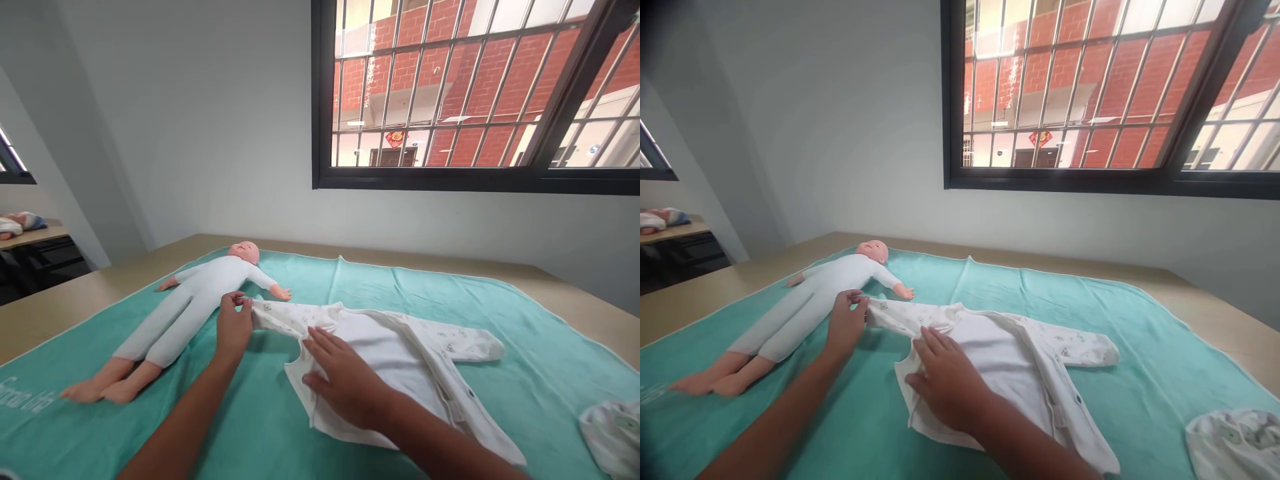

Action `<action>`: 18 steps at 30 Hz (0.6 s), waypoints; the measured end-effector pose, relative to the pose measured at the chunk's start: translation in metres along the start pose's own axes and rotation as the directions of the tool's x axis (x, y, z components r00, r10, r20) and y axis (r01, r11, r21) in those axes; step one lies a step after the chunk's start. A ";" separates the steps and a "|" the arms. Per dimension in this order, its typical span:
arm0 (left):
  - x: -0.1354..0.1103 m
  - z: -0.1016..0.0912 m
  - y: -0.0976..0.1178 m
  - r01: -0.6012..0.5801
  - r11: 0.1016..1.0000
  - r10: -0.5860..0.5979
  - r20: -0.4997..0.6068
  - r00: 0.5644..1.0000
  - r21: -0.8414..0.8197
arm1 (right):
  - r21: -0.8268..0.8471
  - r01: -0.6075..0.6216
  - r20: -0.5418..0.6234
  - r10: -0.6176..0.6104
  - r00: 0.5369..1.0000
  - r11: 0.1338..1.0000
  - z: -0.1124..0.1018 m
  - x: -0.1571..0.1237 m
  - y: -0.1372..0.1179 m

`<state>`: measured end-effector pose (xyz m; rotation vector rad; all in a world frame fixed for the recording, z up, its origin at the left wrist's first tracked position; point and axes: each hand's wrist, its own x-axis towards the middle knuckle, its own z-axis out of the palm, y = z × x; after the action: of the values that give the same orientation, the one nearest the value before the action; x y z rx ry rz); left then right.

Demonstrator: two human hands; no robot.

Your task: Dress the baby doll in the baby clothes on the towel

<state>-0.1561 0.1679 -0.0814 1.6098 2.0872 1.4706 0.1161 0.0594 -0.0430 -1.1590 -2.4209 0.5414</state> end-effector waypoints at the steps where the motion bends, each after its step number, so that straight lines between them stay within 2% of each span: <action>1: 0.001 0.001 -0.003 0.000 1.000 0.000 -0.012 1.000 0.013 | -0.011 0.023 0.030 -0.023 0.999 1.000 0.008 0.002 -0.005; 5: -0.002 0.004 -0.005 -0.048 0.988 0.042 0.050 0.998 0.145 | -0.041 0.042 0.074 -0.039 0.997 0.998 0.027 0.000 -0.004; 8: -0.012 0.006 0.007 -0.171 0.961 0.150 0.111 0.982 0.219 | -0.049 0.045 0.065 -0.041 0.997 0.998 0.029 -0.002 0.000; 10: -0.020 0.009 0.017 -0.275 0.934 0.242 0.164 0.956 0.229 | -0.051 0.048 0.045 -0.046 0.998 0.998 0.029 -0.002 0.001; 11: -0.024 0.011 0.020 -0.343 0.912 0.296 0.217 0.930 0.226 | -0.049 0.051 0.033 -0.049 0.998 0.997 0.029 -0.002 0.001; 13: -0.031 0.017 0.023 -0.480 0.850 0.381 0.378 0.844 0.215 | -0.039 0.054 0.017 -0.054 0.998 0.998 0.030 -0.003 0.002; 15: -0.038 0.023 0.020 -0.578 0.788 0.393 0.547 0.739 0.214 | -0.028 0.056 0.004 -0.055 0.998 0.998 0.031 -0.003 0.002; 16: -0.041 0.025 0.018 -0.600 0.768 0.374 0.606 0.702 0.221 | -0.022 0.056 -0.006 -0.056 0.998 0.998 0.032 -0.004 0.002; 18: -0.045 0.027 0.013 -0.605 0.758 0.331 0.656 0.678 0.243 | -0.002 0.058 -0.037 -0.058 0.998 0.998 0.034 -0.004 0.003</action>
<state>-0.1114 0.1484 -0.1051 2.5382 1.7556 0.4065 0.1030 0.0520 -0.0742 -1.0861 -2.4153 0.4970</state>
